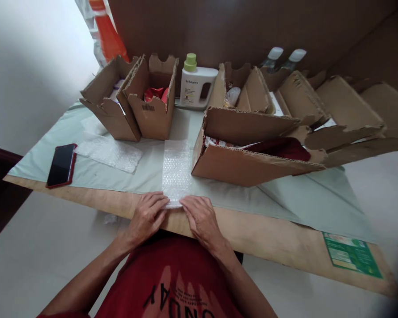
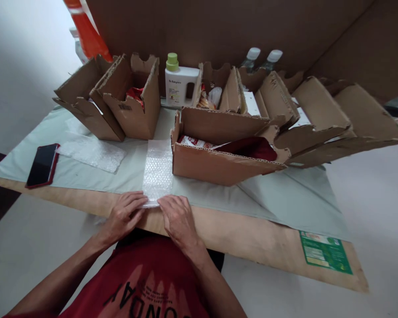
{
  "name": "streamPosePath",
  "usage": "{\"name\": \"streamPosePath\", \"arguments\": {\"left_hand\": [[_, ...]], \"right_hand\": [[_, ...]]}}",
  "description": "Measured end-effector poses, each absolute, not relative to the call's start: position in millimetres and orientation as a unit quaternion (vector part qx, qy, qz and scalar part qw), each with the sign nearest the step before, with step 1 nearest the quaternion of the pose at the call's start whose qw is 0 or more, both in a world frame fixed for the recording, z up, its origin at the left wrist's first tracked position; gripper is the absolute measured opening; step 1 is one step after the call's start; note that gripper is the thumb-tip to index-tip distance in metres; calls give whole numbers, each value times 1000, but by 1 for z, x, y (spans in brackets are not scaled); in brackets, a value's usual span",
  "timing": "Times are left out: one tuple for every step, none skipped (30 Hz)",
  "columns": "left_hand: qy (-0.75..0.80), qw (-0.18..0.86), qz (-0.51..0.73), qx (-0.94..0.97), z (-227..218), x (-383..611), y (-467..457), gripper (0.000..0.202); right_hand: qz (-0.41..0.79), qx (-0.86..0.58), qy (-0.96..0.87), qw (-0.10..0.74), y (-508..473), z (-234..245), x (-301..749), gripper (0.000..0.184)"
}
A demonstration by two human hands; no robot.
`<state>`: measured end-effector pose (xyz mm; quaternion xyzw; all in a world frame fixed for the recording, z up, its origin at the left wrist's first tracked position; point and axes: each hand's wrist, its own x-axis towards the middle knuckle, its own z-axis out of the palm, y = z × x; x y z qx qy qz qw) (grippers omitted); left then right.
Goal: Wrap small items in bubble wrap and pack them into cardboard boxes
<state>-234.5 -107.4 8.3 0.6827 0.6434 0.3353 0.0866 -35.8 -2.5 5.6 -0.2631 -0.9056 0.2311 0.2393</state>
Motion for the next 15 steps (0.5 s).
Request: {"name": "streamPosePath", "arguments": {"left_hand": [[646,96,347,673,9,-235,-107,25],[649,110,356,663,10,-236,-106,24],[653,125,362,653,12,-237,-105,23],[659,140,365,643,13,-239,-104,23],[666,152,365,632,14,-240,-103,23],[674,160,364,623,14,-241,-102,25],[682,163,361,614,14,-242,-100,26],[691,160,358,607,13,-242,-97,27],[698,151,354,604,11,-242,-94,28],[704,139,349,603,9,-242,-91,28],[706,125,346,605,6,-241,-88,28],[706,114,344,608,4,-241,-85,27],[704,105,343,612,2,-240,-83,27],[703,100,343,615,0,-239,-81,26],[701,92,346,617,-1,-239,-80,26]], "right_hand": [[244,-268,-901,238,-1,8,-36,29],[257,-274,-896,236,0,9,-37,28],[268,-281,-891,234,2,10,-38,28],[276,-289,-886,234,3,11,-39,28],[278,-299,-882,237,4,12,-40,28],[272,-310,-877,245,4,12,-41,28],[258,-321,-874,258,4,12,-41,28],[237,-331,-871,273,3,13,-41,27],[214,-337,-870,288,2,13,-41,26],[193,-337,-872,298,0,12,-40,26],[178,-330,-877,301,-2,11,-38,25],[167,-319,-885,295,-4,10,-37,25],[160,-306,-895,283,-6,8,-36,26],[156,-293,-904,267,-6,5,-35,27],[154,-283,-912,254,-6,2,-35,29]]}}
